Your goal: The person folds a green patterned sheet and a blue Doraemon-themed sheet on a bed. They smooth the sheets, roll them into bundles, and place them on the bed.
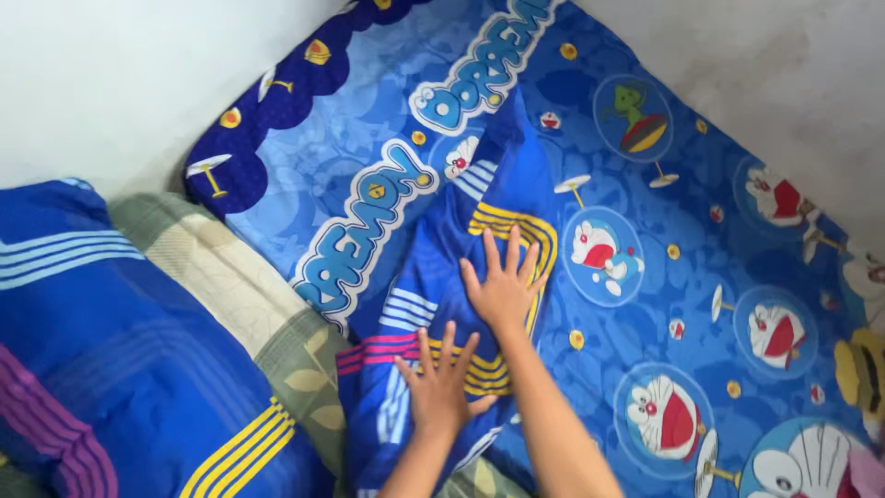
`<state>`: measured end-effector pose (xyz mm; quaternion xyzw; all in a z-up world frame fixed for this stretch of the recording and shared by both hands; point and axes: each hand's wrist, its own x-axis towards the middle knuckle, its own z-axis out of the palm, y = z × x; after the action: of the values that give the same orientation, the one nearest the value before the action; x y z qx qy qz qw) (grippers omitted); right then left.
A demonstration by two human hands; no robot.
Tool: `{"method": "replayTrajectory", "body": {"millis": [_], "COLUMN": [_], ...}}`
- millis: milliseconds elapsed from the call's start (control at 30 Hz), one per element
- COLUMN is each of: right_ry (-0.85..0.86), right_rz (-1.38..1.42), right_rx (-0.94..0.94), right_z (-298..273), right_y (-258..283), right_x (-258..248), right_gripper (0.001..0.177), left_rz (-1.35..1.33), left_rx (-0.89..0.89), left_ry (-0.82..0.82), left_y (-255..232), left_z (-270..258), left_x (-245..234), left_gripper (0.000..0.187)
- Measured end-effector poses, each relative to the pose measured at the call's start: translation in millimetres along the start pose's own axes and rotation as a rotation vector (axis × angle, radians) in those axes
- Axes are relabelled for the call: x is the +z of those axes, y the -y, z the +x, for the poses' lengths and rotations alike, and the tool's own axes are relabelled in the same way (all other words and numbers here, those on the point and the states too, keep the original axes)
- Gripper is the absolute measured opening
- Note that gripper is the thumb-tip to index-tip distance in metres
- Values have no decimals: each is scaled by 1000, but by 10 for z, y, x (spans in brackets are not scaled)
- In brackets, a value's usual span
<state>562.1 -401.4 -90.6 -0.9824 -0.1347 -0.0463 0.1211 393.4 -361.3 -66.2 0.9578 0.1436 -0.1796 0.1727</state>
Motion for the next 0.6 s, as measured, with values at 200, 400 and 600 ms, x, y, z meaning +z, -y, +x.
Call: {"method": "replayTrajectory", "body": {"millis": [200, 400, 600], "right_ry": [-353, -608, 57], "right_rz": [547, 375, 233], "right_rx": [-179, -9, 77], "right_z": [199, 432, 807], "right_y": [-489, -282, 101], "right_x": [-537, -610, 129], "right_gripper": [58, 75, 84], "left_rz": [25, -36, -178], "left_rx": [141, 142, 119], "left_ry": [-422, -470, -389], "left_y": [-123, 51, 221], "left_z": [-284, -393, -83], "left_x": [367, 313, -161], "left_gripper": [107, 106, 95]}}
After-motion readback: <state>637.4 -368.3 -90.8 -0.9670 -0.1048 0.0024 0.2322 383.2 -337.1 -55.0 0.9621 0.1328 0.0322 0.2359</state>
